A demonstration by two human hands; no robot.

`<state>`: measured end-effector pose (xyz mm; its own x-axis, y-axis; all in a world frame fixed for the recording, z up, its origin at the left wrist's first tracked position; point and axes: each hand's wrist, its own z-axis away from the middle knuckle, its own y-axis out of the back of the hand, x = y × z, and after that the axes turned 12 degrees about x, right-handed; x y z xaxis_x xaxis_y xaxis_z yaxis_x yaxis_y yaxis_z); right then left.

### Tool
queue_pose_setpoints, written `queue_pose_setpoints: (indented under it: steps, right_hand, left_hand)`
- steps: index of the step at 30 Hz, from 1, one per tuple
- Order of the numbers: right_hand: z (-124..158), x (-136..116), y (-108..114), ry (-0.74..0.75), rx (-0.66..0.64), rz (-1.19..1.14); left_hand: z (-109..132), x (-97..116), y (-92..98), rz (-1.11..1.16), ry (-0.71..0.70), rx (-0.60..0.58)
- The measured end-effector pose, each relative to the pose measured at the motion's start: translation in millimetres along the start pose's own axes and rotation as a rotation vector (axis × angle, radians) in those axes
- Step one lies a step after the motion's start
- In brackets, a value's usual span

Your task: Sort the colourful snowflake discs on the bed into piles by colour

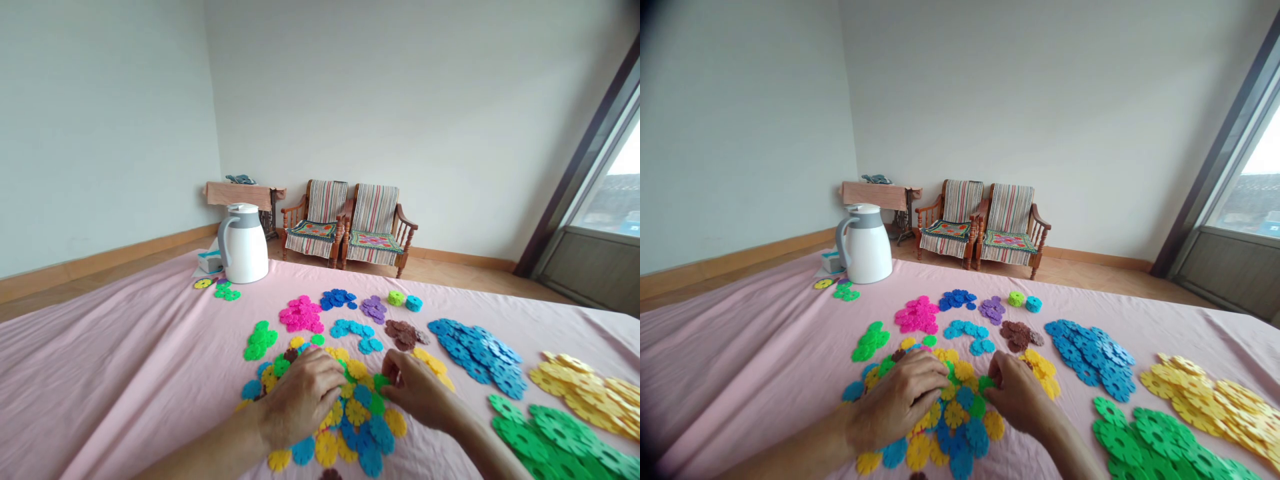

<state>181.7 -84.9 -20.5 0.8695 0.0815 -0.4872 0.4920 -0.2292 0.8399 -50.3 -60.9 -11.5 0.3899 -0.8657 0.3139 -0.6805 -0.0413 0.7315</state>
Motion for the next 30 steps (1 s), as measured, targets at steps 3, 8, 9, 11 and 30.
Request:
queue_pose_setpoints:
  steps: [3,8,9,11,30]
  right_hand:
    - [0,1,2,0.0,-0.002,-0.019]
    - [0,-15,13,0.047,0.048,-0.148]
    - [0,-21,14,0.067,0.057,-0.196]
    - [2,-34,15,0.115,0.066,-0.299]
    - [3,-42,-12,0.044,0.305,-0.399]
  left_hand:
    - [1,0,-0.2,0.008,0.008,0.03]
    - [-1,3,3.4,0.038,0.058,0.101]
    - [-2,5,4.8,0.052,0.079,0.113]
    - [-3,9,7.2,0.092,0.124,0.13]
    - [-11,-38,40.8,-0.018,0.379,0.36]
